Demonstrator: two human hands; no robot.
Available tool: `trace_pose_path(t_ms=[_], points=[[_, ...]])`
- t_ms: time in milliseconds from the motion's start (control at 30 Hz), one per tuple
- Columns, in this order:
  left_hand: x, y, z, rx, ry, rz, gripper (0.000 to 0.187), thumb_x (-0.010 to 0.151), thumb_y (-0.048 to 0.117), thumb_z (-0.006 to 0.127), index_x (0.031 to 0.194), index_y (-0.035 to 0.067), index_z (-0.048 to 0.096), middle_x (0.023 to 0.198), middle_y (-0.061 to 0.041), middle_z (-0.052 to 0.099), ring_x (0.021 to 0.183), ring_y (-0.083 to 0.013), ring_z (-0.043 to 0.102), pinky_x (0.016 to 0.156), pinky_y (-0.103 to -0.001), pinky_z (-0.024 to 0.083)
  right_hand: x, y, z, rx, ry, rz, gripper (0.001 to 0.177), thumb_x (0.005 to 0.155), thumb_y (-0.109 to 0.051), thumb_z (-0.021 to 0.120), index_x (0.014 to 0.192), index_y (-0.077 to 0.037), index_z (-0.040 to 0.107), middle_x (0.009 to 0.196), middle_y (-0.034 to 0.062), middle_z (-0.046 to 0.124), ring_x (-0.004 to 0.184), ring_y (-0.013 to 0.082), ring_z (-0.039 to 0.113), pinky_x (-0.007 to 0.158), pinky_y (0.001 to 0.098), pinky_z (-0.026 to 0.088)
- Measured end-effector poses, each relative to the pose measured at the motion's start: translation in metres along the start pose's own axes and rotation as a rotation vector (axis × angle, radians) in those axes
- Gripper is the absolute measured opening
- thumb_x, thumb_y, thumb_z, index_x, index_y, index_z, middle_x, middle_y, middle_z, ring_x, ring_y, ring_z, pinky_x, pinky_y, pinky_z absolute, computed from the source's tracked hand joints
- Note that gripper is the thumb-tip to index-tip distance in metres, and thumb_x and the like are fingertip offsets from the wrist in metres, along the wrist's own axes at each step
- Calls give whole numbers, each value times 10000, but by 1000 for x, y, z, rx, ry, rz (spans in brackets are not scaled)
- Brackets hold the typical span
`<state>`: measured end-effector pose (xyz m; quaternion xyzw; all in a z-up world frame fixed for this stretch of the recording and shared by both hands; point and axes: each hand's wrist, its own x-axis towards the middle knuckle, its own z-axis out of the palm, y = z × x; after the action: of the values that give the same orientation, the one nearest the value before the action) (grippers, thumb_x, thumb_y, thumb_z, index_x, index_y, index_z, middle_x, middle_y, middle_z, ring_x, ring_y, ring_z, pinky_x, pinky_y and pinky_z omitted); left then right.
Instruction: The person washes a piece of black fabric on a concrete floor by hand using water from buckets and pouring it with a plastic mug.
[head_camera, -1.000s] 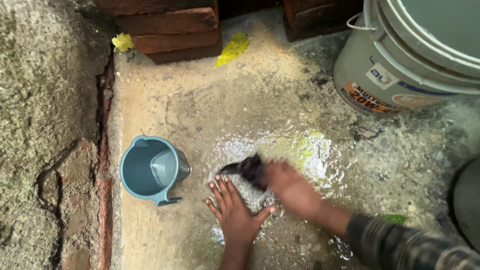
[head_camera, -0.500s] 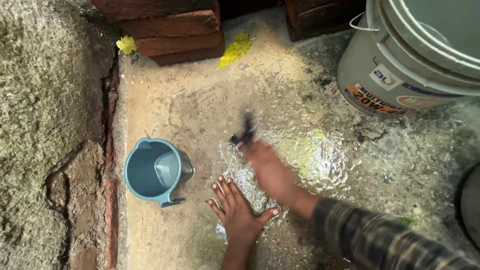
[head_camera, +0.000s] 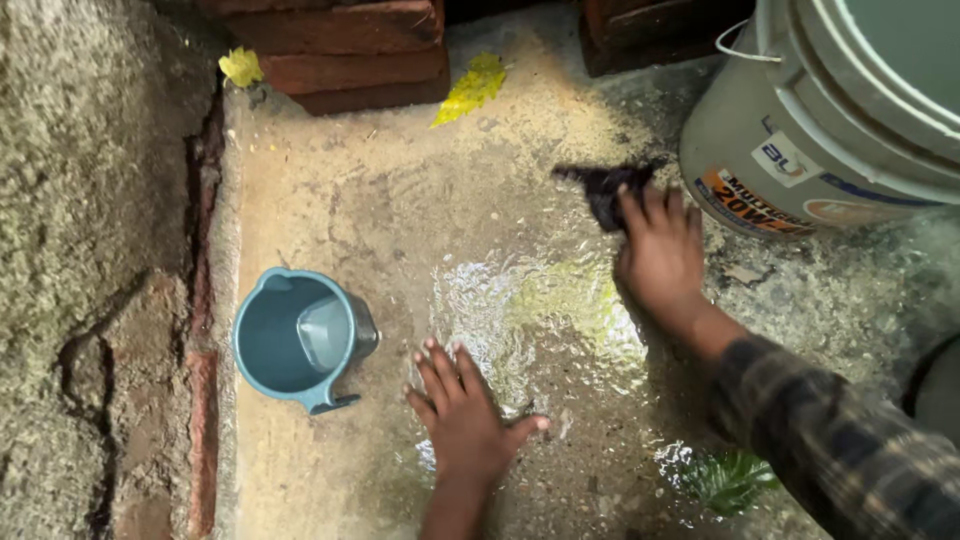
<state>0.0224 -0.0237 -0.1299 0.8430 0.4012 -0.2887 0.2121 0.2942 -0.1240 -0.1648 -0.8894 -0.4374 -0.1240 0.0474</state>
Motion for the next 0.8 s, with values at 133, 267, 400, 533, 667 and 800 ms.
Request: trace_pose_path(t_ms=[133, 267, 400, 533, 667, 800], points=[[26, -8, -23, -53, 116, 59, 1531, 586, 865, 743, 1569, -40, -5, 1654, -290, -129, 1539, -452, -169, 1179, -685, -67, 18, -47, 13, 351, -96, 231, 455, 869, 58, 552, 1308, -22, 640, 1212, 199, 658, 1144, 371, 589, 994, 501, 474], [38, -10, -24, -64, 107, 54, 1578, 556, 830, 794, 1574, -45, -35, 1652, -306, -162, 1517, -473, -208, 1152, -702, -83, 12, -138, 25, 670, 78, -271, 414, 816, 4, 580, 1209, -44, 703, 1190, 168, 677, 1236, 361, 582, 1056, 447, 465], [38, -16, -21, -110, 131, 81, 1611, 543, 845, 792, 1566, -72, -48, 1635, -313, -146, 1525, -451, -218, 1171, -694, -92, 39, -177, 38, 650, -119, -664, 468, 839, -95, 605, 1304, -114, 653, 1392, 136, 622, 1325, 338, 532, 1100, 467, 396], [41, -13, -24, -54, 30, 31, 1607, 544, 871, 758, 1572, -46, -70, 1671, -252, -185, 1526, -443, -226, 1160, -705, -84, 81, -138, 59, 303, -34, -609, 488, 859, -155, 630, 1344, -202, 601, 1330, 79, 630, 1241, 293, 569, 1097, 594, 348], [43, -17, -24, -104, 22, 45, 1607, 530, 883, 745, 1569, -35, -70, 1669, -242, -197, 1522, -446, -214, 1153, -710, -88, 125, -49, 60, 213, 45, -226, 544, 802, -59, 608, 1346, -73, 623, 1292, 183, 619, 1199, 396, 554, 1031, 611, 388], [43, -20, -28, -94, 61, 68, 1585, 556, 885, 729, 1571, -50, -50, 1655, -260, -184, 1512, -475, -198, 1133, -727, -87, 131, -62, 56, 247, 91, -147, 557, 799, -27, 622, 1350, 53, 610, 1300, 266, 592, 1159, 463, 541, 991, 552, 438]])
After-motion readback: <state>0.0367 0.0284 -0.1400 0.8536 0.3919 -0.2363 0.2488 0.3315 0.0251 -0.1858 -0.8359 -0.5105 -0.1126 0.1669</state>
